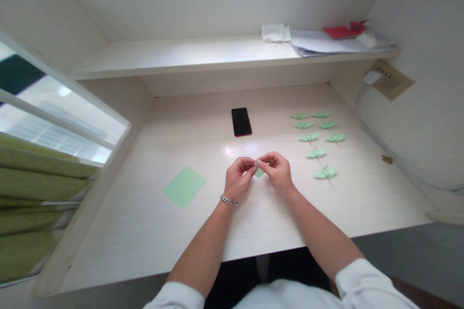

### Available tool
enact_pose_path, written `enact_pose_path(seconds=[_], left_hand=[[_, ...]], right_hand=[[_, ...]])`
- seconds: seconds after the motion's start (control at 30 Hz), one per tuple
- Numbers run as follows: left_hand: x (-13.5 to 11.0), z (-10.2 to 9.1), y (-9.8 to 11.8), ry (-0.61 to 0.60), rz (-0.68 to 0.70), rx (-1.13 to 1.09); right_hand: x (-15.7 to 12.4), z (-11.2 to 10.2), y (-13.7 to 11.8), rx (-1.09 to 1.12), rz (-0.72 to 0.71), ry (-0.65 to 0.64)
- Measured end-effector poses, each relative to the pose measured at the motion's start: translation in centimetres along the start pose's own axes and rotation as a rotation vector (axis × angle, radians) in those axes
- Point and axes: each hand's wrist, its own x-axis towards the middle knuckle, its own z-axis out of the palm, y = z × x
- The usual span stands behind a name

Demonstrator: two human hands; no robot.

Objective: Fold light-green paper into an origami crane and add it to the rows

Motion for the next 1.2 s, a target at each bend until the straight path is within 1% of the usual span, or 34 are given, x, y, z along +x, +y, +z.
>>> enact_pose_path(seconds=[0.2,0.37,0.47,0.53,0.67,0.77,0.83,0.9,0.97,1.07,1.13,1.2], left_hand=[[0.0,-0.1,-0.1,-0.028,-0.035,-0.029],[0.0,0.0,-0.1,-0.062,-0.085,-0.079],[0.0,0.1,0.0,-0.089,-0.131,-0.122],[0.0,0.1,0.0,-0.088,-0.159,-0.147],[0.1,0.0,0.0,-0.095,-0.206,-0.159],[0.1,0.1,0.0,-0.104,-0.227,-0.162],[0.2,0.1,0.0,-0.085,-0.231,-0.167],[0.2,0.0,0.0,-0.048,-0.23,-0.164],[0.3,-0.1,-0.1,-0.005,-0.226,-0.158],[0.5,-0.4,-0.4,0.048,-0.213,-0.151],[0.6,-0.5,-0.6,0.038,-0.212,-0.144],[0.6,-0.5,-0.6,0.0,-0.224,-0.122]], right_hand=[[0.1,-0.2,0.1,0.007,-0.004,-0.001],[0.3,-0.5,0.1,0.033,0.041,-0.054],[0.4,-0.6,0.2,0.044,0.042,-0.013],[0.5,-0.7,0.3,0.059,0.059,0.01],[0.7,-0.9,0.7,0.058,0.132,-0.061],[0.8,-0.9,0.8,0.015,0.113,-0.048],[0.9,-0.9,0.8,0.01,0.118,-0.045],[1.0,-0.9,0.8,0.019,0.174,-0.087],[1.0,-0.9,1.0,-0.004,0.222,-0.159],[1.1,-1.1,1.5,-0.091,0.223,-0.245],[1.1,-1.3,1.7,-0.129,0.208,-0.26],[1.0,-1.5,1.7,-0.156,0.197,-0.27]])
